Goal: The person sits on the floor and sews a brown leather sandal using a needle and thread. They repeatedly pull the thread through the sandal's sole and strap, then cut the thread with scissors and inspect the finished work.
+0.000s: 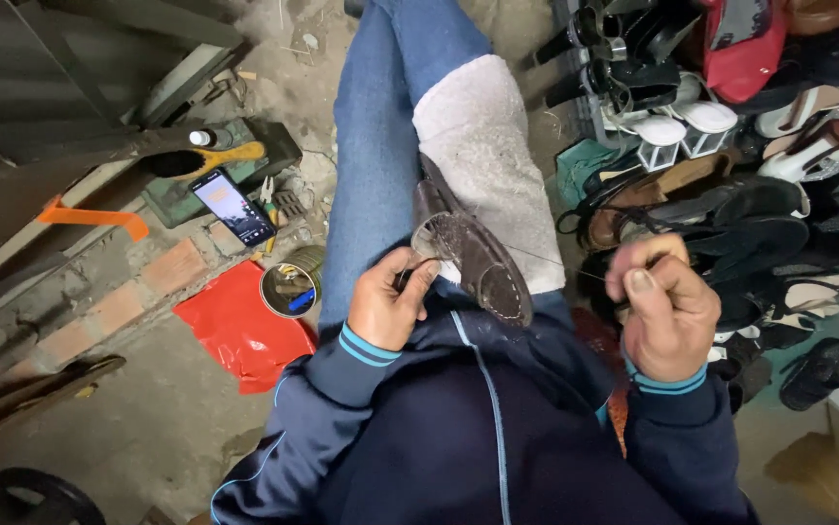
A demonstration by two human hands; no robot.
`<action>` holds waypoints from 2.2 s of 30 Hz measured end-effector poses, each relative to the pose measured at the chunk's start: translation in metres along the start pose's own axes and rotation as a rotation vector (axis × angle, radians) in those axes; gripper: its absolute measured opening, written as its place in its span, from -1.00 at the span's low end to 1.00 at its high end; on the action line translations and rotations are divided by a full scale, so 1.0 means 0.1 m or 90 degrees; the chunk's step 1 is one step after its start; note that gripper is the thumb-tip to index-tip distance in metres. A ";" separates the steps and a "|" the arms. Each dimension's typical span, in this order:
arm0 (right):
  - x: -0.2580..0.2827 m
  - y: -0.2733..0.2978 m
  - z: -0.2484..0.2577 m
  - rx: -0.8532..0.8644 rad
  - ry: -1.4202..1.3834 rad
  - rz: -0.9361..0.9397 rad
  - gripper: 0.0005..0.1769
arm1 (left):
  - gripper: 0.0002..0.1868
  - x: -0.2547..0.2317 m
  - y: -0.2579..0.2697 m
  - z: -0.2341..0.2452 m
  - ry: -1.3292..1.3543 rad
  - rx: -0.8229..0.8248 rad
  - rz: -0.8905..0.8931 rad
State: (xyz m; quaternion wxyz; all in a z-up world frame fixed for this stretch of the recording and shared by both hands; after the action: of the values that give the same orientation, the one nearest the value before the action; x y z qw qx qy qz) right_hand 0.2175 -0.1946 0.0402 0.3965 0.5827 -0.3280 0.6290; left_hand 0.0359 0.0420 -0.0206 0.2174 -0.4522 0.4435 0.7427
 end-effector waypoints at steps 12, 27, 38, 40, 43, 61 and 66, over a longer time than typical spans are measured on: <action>0.64 -0.10 -1.17 0.259 0.362 0.202 -0.37 | -0.80 0.04 0.00 0.00 0.081 -0.016 -0.031; 0.18 -0.10 -1.05 0.119 -0.135 -0.047 -0.40 | -0.79 -0.63 0.27 0.41 -0.119 -0.064 -0.236; 0.35 -0.05 -1.30 0.147 -0.026 -0.059 -0.36 | -0.75 -0.83 -0.26 0.15 -0.361 -0.057 -0.265; 0.35 -0.02 -1.29 0.142 -0.002 -0.060 -0.35 | -0.72 -0.64 -0.33 0.13 -0.371 -0.048 -0.222; 0.35 -0.02 -1.32 0.152 0.022 -0.046 -0.35 | -0.78 -0.45 -0.36 0.19 -0.291 -0.081 -0.218; 0.44 0.03 -1.49 0.213 0.205 0.005 -0.36 | -0.87 -0.68 -0.06 0.33 -0.319 -0.197 -0.231; 0.43 0.10 -1.54 0.201 0.187 0.027 -0.36 | -0.83 -0.93 0.07 0.29 -0.549 -0.313 -0.370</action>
State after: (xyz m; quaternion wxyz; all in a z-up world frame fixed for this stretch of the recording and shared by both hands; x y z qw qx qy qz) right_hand 0.1357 -0.0599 0.0672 0.3302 0.5328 -0.1763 0.7589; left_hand 0.0628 0.0703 0.0689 0.4621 -0.2489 -0.0132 0.8511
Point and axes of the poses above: each hand's wrist, its own y-axis away from the middle knuckle, its own z-axis out of the back of the hand, x = y × z, the point moved 9 cm from there along -y, towards the middle knuckle, and after that the axes turned 2 degrees about y, right-handed, at the moved point
